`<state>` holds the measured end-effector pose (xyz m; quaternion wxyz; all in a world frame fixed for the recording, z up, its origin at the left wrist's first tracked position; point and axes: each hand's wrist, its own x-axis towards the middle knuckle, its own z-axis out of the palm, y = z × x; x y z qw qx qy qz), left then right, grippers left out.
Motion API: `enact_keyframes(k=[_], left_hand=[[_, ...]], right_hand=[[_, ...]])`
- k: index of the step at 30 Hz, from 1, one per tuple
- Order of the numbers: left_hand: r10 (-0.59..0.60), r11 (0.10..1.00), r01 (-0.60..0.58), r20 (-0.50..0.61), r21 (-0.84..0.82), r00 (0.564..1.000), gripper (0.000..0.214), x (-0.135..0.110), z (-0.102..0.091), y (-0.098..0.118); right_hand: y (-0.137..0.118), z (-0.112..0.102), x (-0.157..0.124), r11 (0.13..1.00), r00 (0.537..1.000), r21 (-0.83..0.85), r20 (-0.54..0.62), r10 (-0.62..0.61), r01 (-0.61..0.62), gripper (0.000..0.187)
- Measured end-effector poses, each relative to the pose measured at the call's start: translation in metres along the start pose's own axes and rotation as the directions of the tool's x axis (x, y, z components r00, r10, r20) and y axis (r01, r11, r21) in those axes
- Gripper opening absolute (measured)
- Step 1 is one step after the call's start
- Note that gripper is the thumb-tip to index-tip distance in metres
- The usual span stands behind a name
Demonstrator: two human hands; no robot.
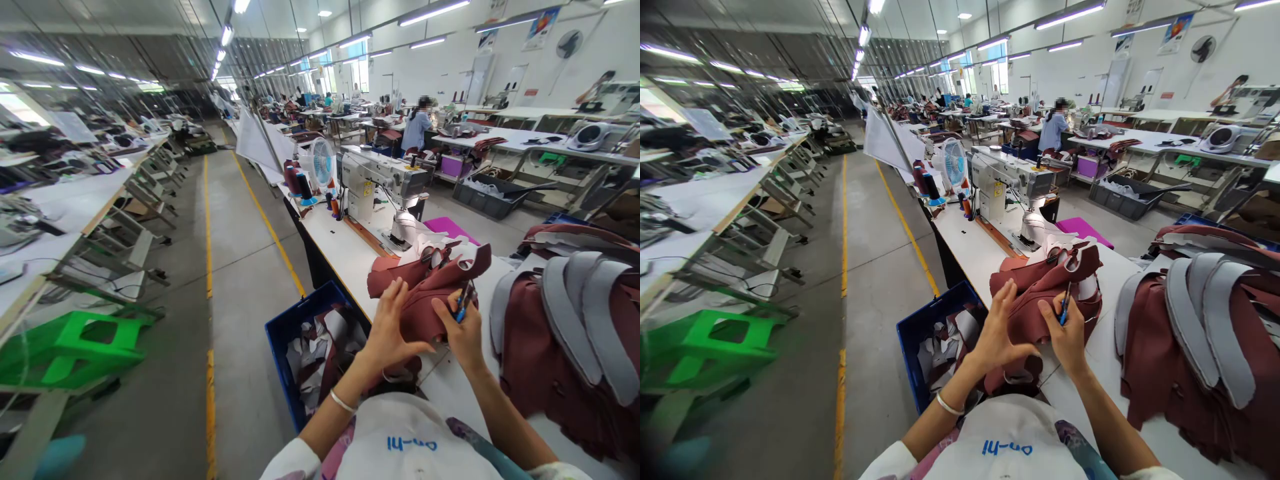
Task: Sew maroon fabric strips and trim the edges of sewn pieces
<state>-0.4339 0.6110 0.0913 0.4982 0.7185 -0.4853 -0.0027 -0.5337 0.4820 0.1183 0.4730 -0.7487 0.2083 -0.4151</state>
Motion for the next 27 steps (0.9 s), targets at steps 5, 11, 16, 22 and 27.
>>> enact_keyframes(k=[5,11,16,22,27], left_hand=[[-0.187,0.971,0.183,-0.009,-0.153,0.982,0.052,-0.002,0.012,0.004],[-0.517,0.739,0.422,-0.04,-0.524,0.855,0.037,0.018,-0.009,-0.012],[-0.644,0.519,0.469,0.034,-0.715,0.764,0.042,0.021,-0.007,-0.02],[-0.663,0.442,0.459,0.065,-0.771,0.746,0.041,0.024,-0.008,-0.028],[-0.629,0.469,0.468,0.09,-0.749,0.773,0.042,0.026,-0.011,-0.028]], right_hand=[[-0.004,0.012,0.022,0.978,0.95,0.064,0.233,-0.206,0.196,0.032],[0.016,-0.002,0.067,0.977,0.81,0.161,0.548,-0.209,0.143,0.035],[0.029,-0.018,0.058,0.91,0.726,-0.123,0.649,-0.228,0.395,0.036],[0.034,-0.033,0.044,0.757,0.706,-0.333,0.671,-0.229,0.562,0.031],[0.039,-0.04,0.051,0.638,0.799,-0.525,0.543,-0.259,0.564,0.036]])
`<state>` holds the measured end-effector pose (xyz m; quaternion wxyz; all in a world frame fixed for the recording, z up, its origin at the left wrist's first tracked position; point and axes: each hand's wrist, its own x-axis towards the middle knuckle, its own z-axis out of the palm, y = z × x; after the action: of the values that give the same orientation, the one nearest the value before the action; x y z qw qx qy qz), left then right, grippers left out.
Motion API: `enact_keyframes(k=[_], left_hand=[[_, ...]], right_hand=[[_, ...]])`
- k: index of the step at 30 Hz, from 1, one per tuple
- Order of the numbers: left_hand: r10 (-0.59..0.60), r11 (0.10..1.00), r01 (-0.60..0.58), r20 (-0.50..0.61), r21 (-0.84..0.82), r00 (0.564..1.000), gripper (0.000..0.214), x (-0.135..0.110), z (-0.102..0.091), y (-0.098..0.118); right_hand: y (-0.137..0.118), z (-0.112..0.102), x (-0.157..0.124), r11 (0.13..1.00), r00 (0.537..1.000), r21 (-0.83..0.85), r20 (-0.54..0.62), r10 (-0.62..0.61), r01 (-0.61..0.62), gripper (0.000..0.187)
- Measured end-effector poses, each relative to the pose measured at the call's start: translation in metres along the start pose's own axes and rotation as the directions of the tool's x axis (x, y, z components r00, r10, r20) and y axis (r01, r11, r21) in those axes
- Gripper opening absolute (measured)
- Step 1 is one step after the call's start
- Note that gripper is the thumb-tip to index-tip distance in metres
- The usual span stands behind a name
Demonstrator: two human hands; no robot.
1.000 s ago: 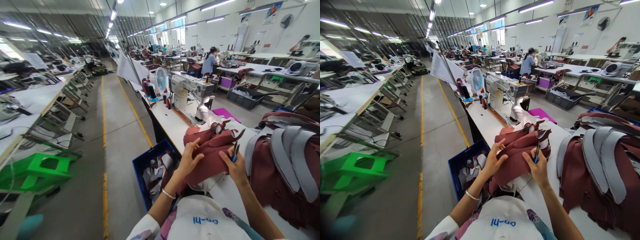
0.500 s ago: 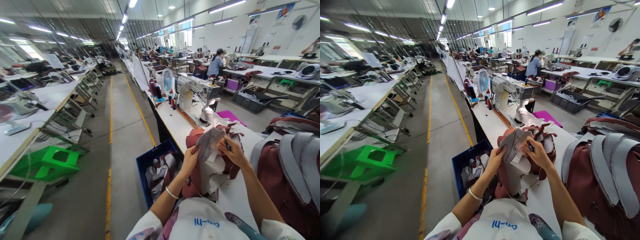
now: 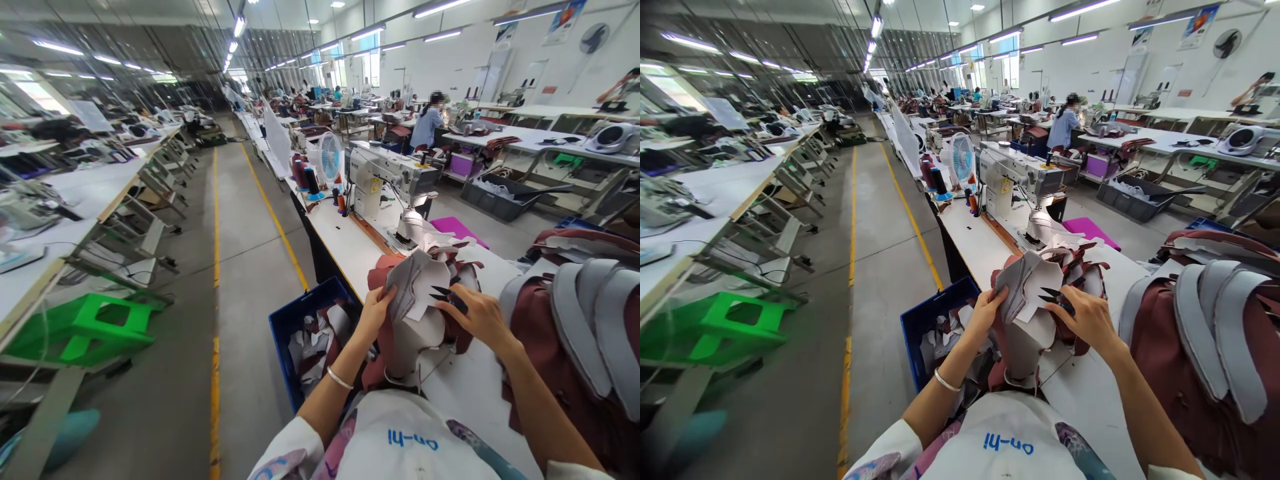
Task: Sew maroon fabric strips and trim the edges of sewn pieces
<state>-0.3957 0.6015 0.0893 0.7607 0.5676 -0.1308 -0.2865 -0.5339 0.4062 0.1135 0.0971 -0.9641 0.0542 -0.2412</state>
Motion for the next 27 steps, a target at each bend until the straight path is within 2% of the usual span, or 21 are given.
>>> enact_keyframes(k=[6,12,17,19,21,23,24,27], left_hand=[[-0.022,1.0,0.022,0.026,-0.001,0.999,0.044,0.0,-0.001,0.002],[-0.03,1.0,0.029,0.077,0.012,0.997,0.045,-0.001,0.002,0.004],[-0.044,0.998,0.037,0.147,0.048,0.988,0.044,-0.005,0.004,0.01],[-0.044,0.998,0.037,0.148,0.05,0.988,0.044,-0.005,0.002,0.01],[-0.03,0.999,0.026,0.115,0.041,0.993,0.043,-0.006,-0.001,0.009],[-0.02,0.999,0.017,0.081,0.03,0.997,0.042,-0.007,-0.003,0.008],[-0.014,1.0,0.012,0.07,0.026,0.997,0.041,-0.007,-0.004,0.009],[0.046,0.998,-0.048,0.051,0.033,0.998,0.043,-0.009,-0.003,0.015]], right_hand=[[0.011,-0.002,0.008,0.995,0.98,0.025,0.172,-0.103,0.1,0.039],[0.006,0.007,0.019,0.973,0.96,0.103,0.172,-0.222,0.207,0.04],[0.002,0.012,0.023,0.957,0.946,0.175,0.192,-0.263,0.231,0.039],[0.005,0.011,0.019,0.965,0.971,0.216,0.156,-0.183,0.148,0.039],[0.006,0.011,0.011,0.963,0.999,0.269,0.049,0.004,-0.017,0.036],[-0.002,0.016,-0.002,0.926,0.984,0.346,-0.044,0.175,-0.149,0.035],[-0.01,0.021,-0.009,0.904,0.974,0.387,-0.061,0.22,-0.18,0.038],[-0.047,0.041,-0.028,0.834,0.961,0.514,-0.064,0.27,-0.2,0.048]])
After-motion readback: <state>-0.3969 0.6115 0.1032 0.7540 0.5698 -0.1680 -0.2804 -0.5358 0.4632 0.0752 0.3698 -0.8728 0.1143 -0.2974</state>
